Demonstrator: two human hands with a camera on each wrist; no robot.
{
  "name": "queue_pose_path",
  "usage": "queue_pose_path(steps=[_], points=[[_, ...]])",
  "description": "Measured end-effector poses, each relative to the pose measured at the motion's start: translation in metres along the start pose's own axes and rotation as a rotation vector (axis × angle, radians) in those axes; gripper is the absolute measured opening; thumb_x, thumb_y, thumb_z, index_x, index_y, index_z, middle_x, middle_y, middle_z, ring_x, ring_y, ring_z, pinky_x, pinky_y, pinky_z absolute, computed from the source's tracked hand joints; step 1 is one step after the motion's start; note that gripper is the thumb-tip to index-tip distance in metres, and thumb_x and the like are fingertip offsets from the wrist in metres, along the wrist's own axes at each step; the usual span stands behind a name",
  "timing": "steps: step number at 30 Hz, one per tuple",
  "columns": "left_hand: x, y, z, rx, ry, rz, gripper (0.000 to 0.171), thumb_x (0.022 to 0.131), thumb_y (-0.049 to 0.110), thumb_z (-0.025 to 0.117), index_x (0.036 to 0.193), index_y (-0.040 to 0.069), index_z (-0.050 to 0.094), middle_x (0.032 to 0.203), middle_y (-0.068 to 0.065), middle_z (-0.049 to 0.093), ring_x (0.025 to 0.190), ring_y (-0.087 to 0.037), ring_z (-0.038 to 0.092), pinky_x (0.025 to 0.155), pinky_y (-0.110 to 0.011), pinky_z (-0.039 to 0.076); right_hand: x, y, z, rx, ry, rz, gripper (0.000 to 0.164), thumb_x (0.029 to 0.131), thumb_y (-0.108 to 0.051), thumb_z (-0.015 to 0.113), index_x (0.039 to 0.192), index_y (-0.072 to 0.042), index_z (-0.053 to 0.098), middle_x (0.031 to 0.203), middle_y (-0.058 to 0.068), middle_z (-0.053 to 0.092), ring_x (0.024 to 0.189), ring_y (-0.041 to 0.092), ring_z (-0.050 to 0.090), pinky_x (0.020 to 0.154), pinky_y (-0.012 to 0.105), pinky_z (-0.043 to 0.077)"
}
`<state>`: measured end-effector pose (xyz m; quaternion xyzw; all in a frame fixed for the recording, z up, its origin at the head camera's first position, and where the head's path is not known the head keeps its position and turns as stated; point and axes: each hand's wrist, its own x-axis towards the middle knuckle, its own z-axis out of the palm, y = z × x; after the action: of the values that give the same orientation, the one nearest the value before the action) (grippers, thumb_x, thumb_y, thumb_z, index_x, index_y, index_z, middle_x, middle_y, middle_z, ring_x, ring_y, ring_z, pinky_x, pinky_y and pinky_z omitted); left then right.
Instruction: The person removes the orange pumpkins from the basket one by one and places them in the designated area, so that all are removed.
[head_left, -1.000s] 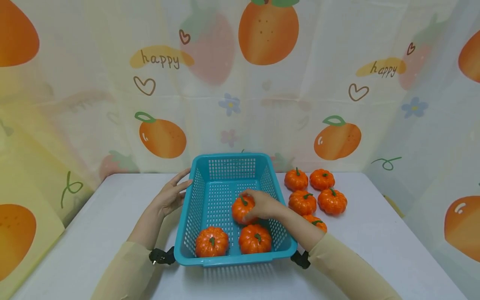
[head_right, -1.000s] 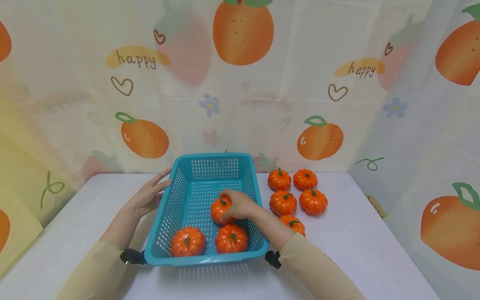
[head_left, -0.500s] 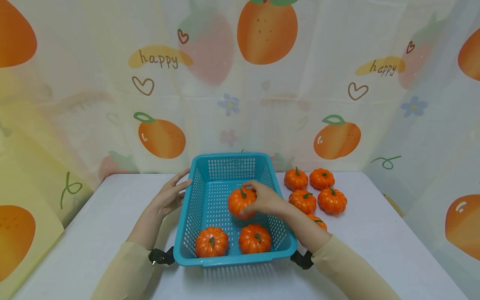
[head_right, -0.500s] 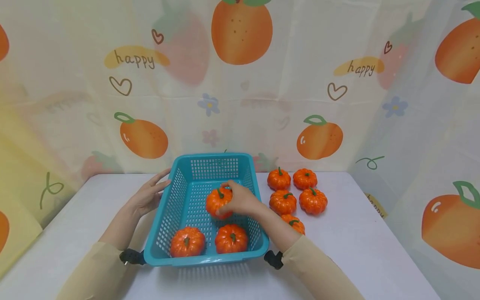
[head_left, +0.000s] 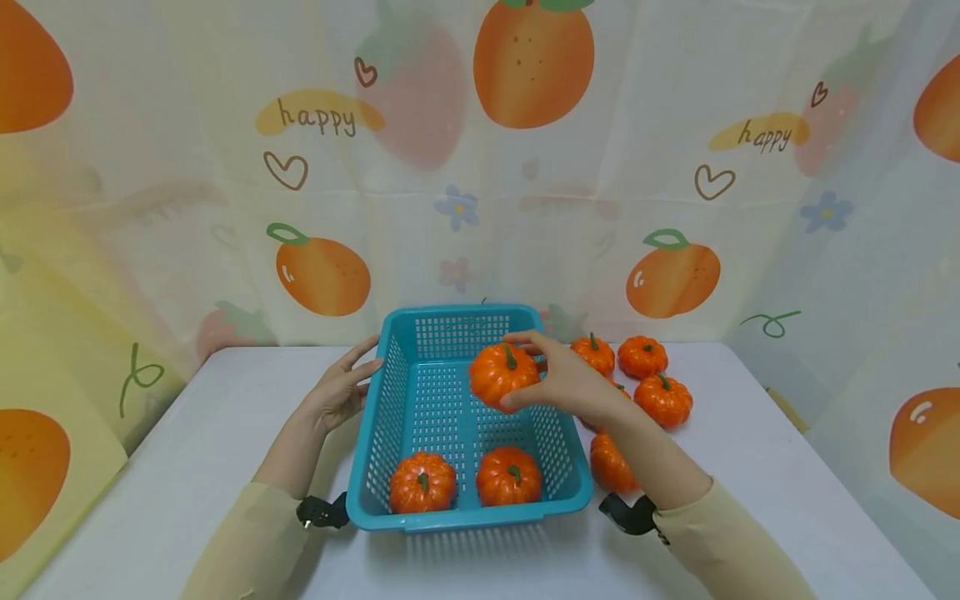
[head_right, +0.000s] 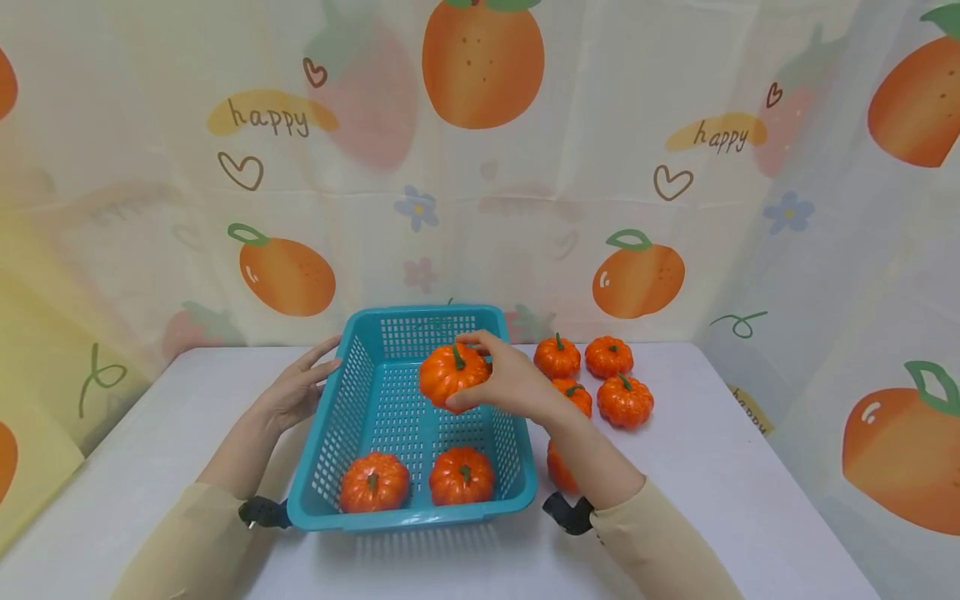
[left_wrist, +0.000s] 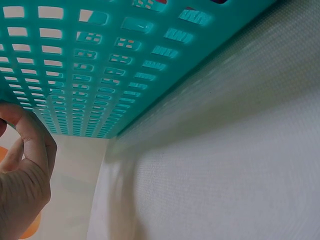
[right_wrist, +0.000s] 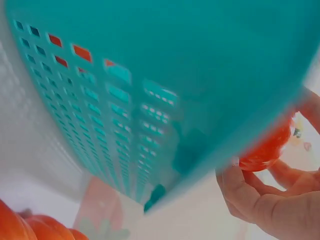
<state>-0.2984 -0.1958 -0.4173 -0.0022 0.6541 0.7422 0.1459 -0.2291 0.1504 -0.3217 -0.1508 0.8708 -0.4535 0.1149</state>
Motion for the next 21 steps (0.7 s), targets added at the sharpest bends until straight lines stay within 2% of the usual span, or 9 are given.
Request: queue_pose_path(steps=[8, 14, 21], points=[[0.0, 0.0, 0.0, -0.009, -0.009, 0.01, 0.068, 0.1, 0.026, 0.058, 0.158, 0.024, 0.022, 0.102, 0.006, 0.065, 0.083, -0.01, 0.067, 0.071, -0.022, 0.059, -0.017, 0.003, -0.017, -0.017, 0.053, -0.007, 0.083, 0.076, -0.036, 0.084, 0.147, -0.028, 0.041, 0.151, 0.007, 0.043, 0.133, 0.037, 0.044, 0.095, 0.048, 0.055], [0.002, -0.002, 0.0, 0.002, 0.01, 0.001, 0.067, 0.099, 0.027, 0.059, 0.157, 0.026, 0.024, 0.103, 0.006, 0.065, 0.083, -0.01, 0.068, 0.071, -0.023, 0.06, -0.031, 0.015, -0.028, -0.039, 0.078, -0.006, 0.08, 0.078, -0.039, 0.082, 0.146, -0.031, 0.041, 0.151, 0.008, 0.043, 0.135, 0.038, 0.043, 0.103, 0.057, 0.048], [0.002, -0.002, 0.0, 0.013, 0.006, 0.006, 0.069, 0.099, 0.028, 0.059, 0.158, 0.025, 0.023, 0.103, 0.006, 0.064, 0.084, -0.011, 0.068, 0.072, -0.023, 0.06, -0.049, 0.033, -0.048, -0.06, 0.117, 0.026, 0.078, 0.081, -0.039, 0.079, 0.148, -0.029, 0.041, 0.152, 0.013, 0.04, 0.134, 0.042, 0.041, 0.095, 0.055, 0.053]])
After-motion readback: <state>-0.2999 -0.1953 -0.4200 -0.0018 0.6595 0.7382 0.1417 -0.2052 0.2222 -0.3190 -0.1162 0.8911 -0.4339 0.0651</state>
